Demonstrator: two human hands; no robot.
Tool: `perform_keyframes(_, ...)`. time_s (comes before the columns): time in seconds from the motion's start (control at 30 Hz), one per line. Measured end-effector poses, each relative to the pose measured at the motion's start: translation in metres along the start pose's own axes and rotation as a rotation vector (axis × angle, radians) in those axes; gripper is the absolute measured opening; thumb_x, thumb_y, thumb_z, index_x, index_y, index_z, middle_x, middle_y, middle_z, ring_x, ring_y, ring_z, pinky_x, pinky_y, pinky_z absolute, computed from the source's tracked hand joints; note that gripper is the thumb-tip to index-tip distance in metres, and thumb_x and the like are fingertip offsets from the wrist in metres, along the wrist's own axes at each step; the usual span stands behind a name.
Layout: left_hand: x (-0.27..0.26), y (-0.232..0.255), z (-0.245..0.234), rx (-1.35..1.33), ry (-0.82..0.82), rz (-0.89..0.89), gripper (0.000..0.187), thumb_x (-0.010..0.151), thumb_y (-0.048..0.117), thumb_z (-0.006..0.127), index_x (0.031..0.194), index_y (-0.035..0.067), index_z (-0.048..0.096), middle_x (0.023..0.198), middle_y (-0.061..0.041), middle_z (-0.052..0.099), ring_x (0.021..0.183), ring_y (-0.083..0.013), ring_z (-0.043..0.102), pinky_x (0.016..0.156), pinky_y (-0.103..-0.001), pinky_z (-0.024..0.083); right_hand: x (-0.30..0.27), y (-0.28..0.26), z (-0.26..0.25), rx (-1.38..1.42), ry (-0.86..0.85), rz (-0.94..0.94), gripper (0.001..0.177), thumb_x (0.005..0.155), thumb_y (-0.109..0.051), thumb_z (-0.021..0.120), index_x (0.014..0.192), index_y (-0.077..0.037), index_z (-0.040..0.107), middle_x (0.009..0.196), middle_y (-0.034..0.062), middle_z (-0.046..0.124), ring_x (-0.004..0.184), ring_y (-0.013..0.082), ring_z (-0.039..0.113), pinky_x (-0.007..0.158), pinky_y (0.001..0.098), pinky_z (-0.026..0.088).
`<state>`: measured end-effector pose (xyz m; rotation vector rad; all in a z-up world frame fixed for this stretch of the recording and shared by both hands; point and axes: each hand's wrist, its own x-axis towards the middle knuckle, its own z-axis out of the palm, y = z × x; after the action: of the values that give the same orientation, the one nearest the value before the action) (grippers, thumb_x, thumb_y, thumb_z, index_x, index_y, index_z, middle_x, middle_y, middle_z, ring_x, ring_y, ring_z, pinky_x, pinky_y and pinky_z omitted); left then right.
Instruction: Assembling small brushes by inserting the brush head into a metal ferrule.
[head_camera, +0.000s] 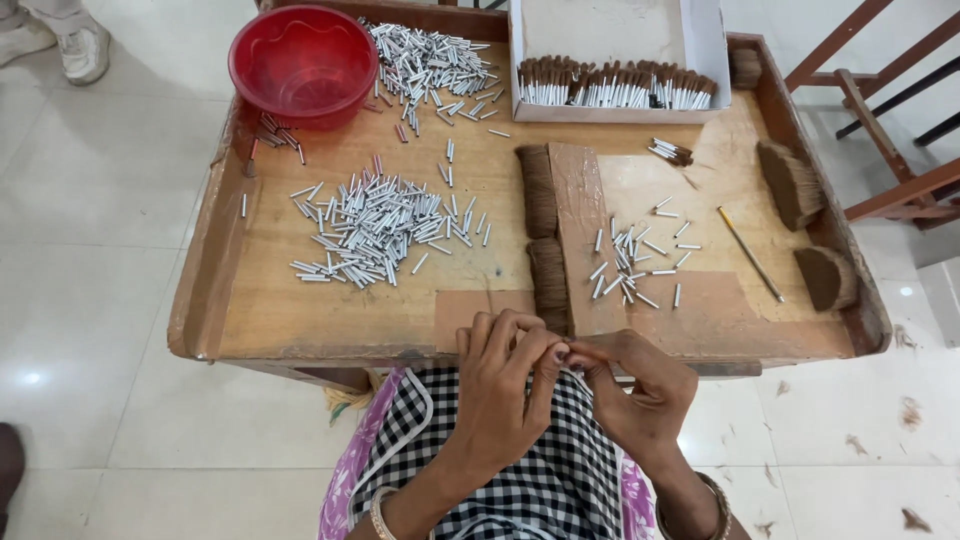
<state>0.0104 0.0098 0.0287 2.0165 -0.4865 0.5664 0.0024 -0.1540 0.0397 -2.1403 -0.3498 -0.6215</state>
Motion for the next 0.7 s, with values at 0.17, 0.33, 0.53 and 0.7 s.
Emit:
perform_keyframes(0.17, -0.004, -0.01, -0.002, -0.389, -0.022, -0.188, 0.031, 0.108, 0.033, 0.056, 0.101, 0.01, 0.076, 0.092, 0.001, 0.071, 0.092, -0.0154, 0.057, 0.089, -0.033, 0.044, 0.006, -0.01, 0.001, 0.045, 0.108, -0.121, 0.025, 0.083, 0.02, 0.061, 0.094, 0.001, 0.074, 0.087, 0.0089, 0.077, 0.075, 0.0131, 0.076, 0.065, 0.0225, 0.06)
perform_keyframes(0.33, -0.005, -0.019, -0.003, -0.426, -0.093, -0.318, 0.028, 0.093, 0.036, 0.074, 0.095, 0.009, 0.081, 0.08, -0.002, 0.072, 0.074, -0.0147, 0.052, 0.083, -0.033, 0.04, 0.006, -0.009, 0.001, 0.063, 0.043, -0.098, 0.024, 0.082, 0.02, 0.064, 0.095, 0.002, 0.073, 0.088, 0.0098, 0.076, 0.077, 0.014, 0.077, 0.067, 0.0227, 0.062)
perform_keyframes(0.53, 0.001, -0.039, -0.012, -0.313, -0.022, -0.25, 0.024, 0.092, 0.035, 0.077, 0.093, 0.011, 0.082, 0.083, 0.0, 0.075, 0.074, -0.0162, 0.053, 0.086, -0.034, 0.042, 0.008, 0.008, 0.023, 0.138, 0.035, -0.093, 0.023, 0.079, 0.018, 0.066, 0.092, 0.0, 0.074, 0.088, 0.011, 0.076, 0.079, 0.0155, 0.076, 0.068, 0.0246, 0.06)
perform_keyframes(0.7, 0.029, -0.07, -0.035, 0.512, 0.273, -0.172, 0.018, 0.091, 0.021, 0.072, 0.105, 0.009, 0.073, 0.098, -0.011, 0.062, 0.094, -0.0282, 0.056, 0.086, -0.042, 0.041, 0.013, 0.005, 0.032, -0.022, 0.117, -0.138, 0.025, 0.077, 0.019, 0.063, 0.088, -0.001, 0.074, 0.087, 0.01, 0.076, 0.077, 0.0146, 0.074, 0.064, 0.0251, 0.055)
